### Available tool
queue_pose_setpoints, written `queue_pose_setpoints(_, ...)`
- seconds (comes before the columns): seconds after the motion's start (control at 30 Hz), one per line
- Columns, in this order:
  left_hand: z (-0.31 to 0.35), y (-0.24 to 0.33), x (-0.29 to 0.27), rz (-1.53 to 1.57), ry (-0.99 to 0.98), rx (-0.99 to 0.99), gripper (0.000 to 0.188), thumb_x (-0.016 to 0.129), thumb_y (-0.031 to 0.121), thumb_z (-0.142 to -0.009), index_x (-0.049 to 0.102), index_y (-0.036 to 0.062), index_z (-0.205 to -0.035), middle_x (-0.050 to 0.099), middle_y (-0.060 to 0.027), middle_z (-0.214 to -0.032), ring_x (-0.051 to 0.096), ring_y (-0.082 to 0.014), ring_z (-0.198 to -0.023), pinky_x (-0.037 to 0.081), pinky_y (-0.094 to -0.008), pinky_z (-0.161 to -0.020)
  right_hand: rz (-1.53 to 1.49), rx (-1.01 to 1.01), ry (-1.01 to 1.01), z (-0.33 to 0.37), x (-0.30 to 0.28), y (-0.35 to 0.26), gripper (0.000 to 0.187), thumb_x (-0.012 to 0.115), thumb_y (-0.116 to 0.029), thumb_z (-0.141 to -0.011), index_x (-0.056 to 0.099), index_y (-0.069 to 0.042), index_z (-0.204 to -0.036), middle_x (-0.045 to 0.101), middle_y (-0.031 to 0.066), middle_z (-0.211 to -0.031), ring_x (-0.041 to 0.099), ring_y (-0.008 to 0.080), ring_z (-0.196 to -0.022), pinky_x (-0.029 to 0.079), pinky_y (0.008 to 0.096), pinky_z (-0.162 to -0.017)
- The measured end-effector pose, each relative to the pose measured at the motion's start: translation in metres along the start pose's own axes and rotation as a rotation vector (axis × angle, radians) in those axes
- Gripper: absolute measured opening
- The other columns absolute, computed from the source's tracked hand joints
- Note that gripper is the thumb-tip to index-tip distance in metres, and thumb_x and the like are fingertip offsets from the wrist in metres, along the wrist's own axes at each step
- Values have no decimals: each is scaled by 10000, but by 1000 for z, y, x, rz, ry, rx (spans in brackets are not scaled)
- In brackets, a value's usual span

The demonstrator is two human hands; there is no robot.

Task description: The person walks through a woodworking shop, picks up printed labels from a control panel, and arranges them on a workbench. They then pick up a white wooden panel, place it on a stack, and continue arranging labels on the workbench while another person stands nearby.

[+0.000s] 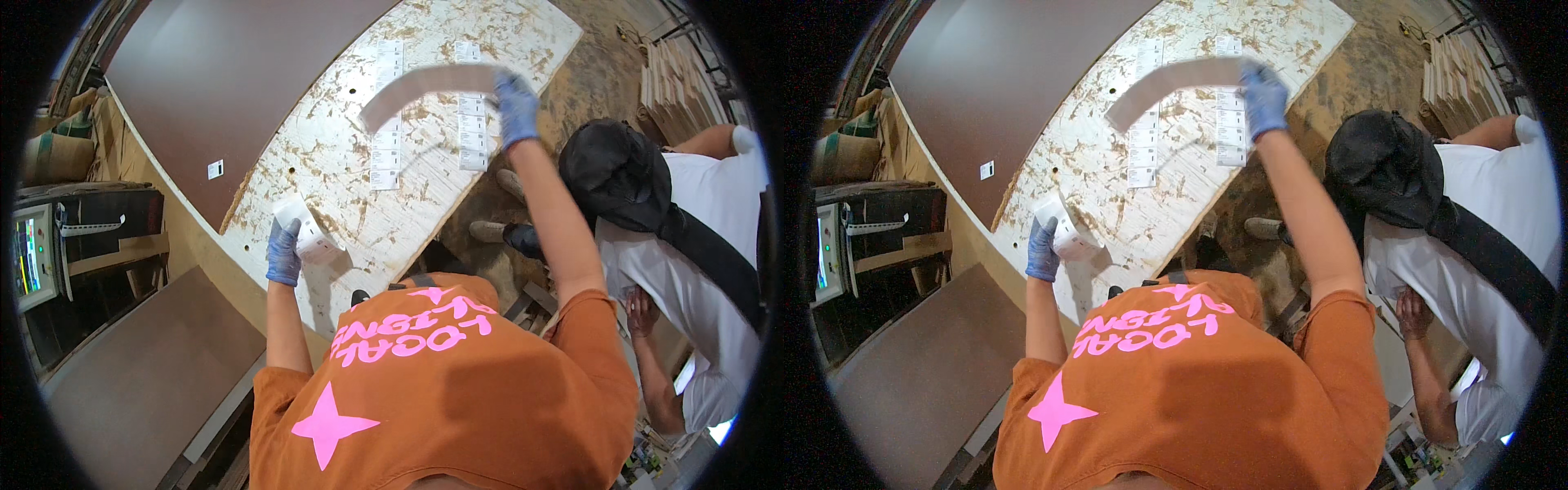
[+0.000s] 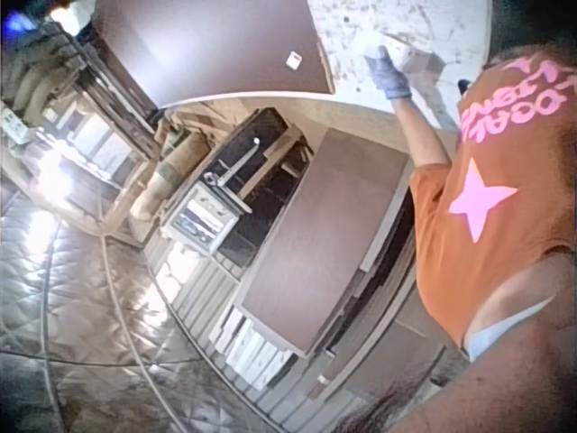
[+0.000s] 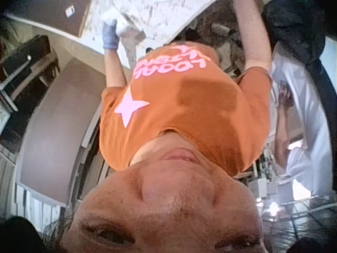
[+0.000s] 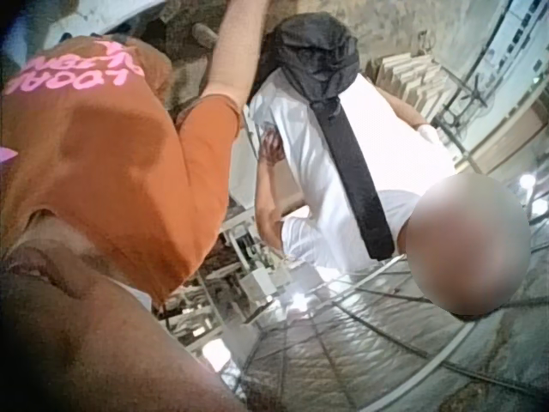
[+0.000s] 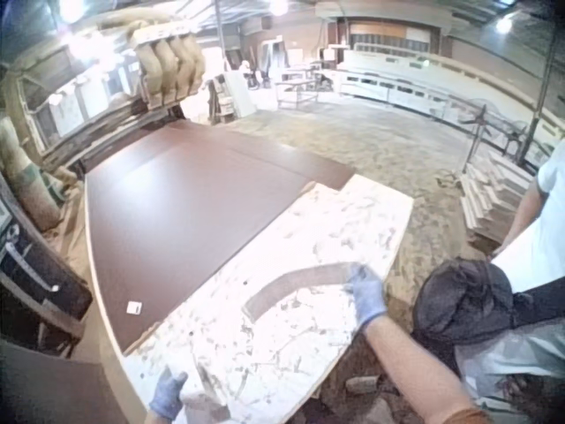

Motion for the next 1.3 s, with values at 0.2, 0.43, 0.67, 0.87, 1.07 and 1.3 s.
queue_pose_setpoints(0.2,-13,-5,31,-63,-36,-15,582,648,209,-836,420,56,-1349,572,-74,-1199,573,-210,-1078,477,-350,-918,306,-561,355,-127,-63,-64,193,665,-227,-877,692,-43,-926,683,33,-830,611,143,-741,499,314,-690)
queue_pose_setpoints(0.43,-25,36,127,-39,-175,-34,693,700,294,-783,418,11,-1350,547,-106,-1244,538,-199,-1122,435,-329,-959,1028,-871,223,-128,-50,-22,203,623,-252,-864,695,-87,-958,677,146,-883,638,283,-802,501,379,-745)
queue_pose_setpoints(0.67,-60,68,201,0,-268,-22,703,702,286,-783,411,3,-1357,544,-111,-1255,525,-202,-1139,420,-330,-974,1197,-773,-134,-101,-77,66,236,679,-281,-761,702,-130,-941,673,108,-980,623,302,-928,485,398,-848)
queue_pose_setpoints(0.87,-65,57,208,-9,-256,-46,739,690,295,-768,376,5,-1371,539,-124,-1276,545,-227,-1150,450,-356,-962,1168,-782,-87,-73,-80,61,278,694,-326,-732,709,-146,-943,662,57,-1081,575,265,-1049,339,426,-1010)
queue_pose_setpoints(1.07,-60,47,202,60,-243,-86,690,676,258,-786,396,6,-1364,533,-124,-1282,537,-237,-1165,443,-363,-979,1483,-646,-322,-17,-43,107,645,345,-594,-908,486,-141,-1345,409,76,-1444,258,254,-1384,70,452,-1147)
queue_pose_setpoints(1.3,-57,64,223,38,-295,-92,705,674,283,-784,390,19,-1372,534,-119,-1276,534,-236,-1168,435,-362,-985,1261,-628,-253,-11,-15,94,582,472,-564,-868,530,-184,-1305,430,60,-1420,332,267,-1335,97,490,-1126)
Point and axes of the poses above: each hand's wrist, its own z-axis away from the middle knuckle, its own x-axis out of the palm, y = z × x, the point moved 6 cm from there along -z, towards the middle knuckle
